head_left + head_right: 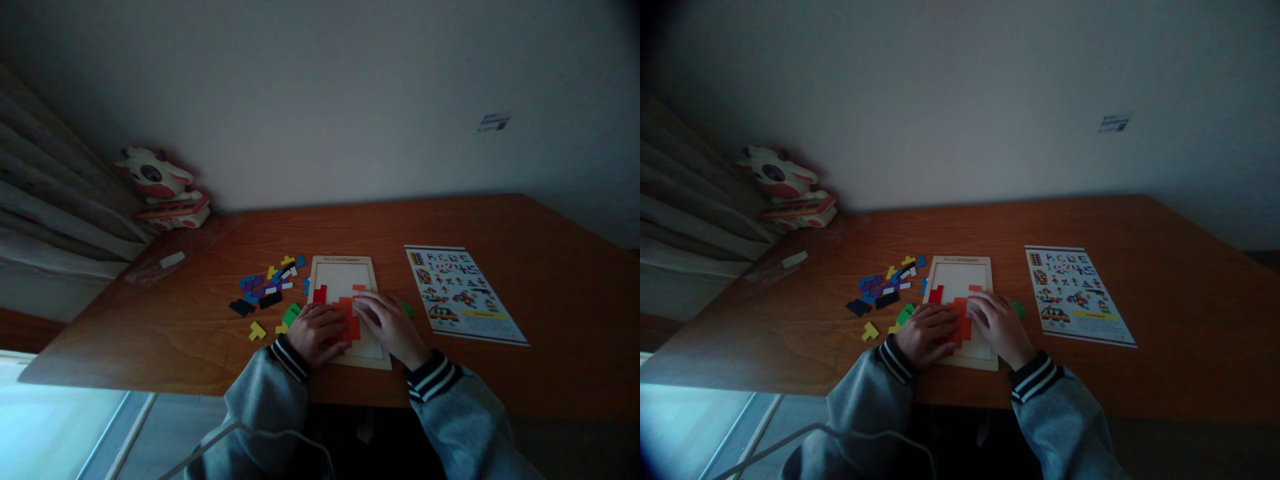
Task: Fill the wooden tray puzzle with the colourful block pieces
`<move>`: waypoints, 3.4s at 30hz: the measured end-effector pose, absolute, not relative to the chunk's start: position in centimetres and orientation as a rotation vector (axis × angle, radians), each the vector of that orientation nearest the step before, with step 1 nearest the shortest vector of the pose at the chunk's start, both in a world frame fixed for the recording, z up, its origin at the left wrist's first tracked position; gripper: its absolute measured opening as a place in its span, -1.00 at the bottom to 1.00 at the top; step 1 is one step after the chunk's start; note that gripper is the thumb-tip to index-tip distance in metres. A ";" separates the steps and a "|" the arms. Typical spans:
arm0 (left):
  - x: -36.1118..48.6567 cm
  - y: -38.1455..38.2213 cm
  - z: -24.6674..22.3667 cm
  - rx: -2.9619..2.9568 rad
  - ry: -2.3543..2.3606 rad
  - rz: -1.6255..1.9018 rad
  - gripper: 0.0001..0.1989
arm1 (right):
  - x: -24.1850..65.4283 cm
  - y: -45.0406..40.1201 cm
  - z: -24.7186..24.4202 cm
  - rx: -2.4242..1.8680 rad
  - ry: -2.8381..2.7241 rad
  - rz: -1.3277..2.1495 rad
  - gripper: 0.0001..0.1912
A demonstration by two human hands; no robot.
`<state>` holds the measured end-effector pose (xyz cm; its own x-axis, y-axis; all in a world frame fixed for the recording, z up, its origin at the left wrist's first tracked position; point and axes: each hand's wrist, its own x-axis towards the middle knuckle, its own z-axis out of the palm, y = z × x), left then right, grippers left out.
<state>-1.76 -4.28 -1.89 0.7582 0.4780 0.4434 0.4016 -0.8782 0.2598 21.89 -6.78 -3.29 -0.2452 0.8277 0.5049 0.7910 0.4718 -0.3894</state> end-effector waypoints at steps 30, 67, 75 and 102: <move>-6.5 -8.4 -1.9 2.764 1.050 0.965 -0.79 | 18.3 -11.2 -2.2 -1.245 -1.982 0.246 -0.74; -4.7 -8.6 -2.4 2.787 0.877 0.833 -0.69 | 18.9 -12.3 -3.0 -1.257 -2.159 0.025 -0.73; -4.6 -8.6 -2.1 2.752 0.886 0.884 -0.74 | 18.9 -12.2 -2.9 -1.243 -2.188 0.047 -0.79; -6.7 -8.4 -2.2 2.696 1.258 1.136 -0.77 | 18.8 -11.3 -2.8 -1.254 -2.179 0.089 -0.70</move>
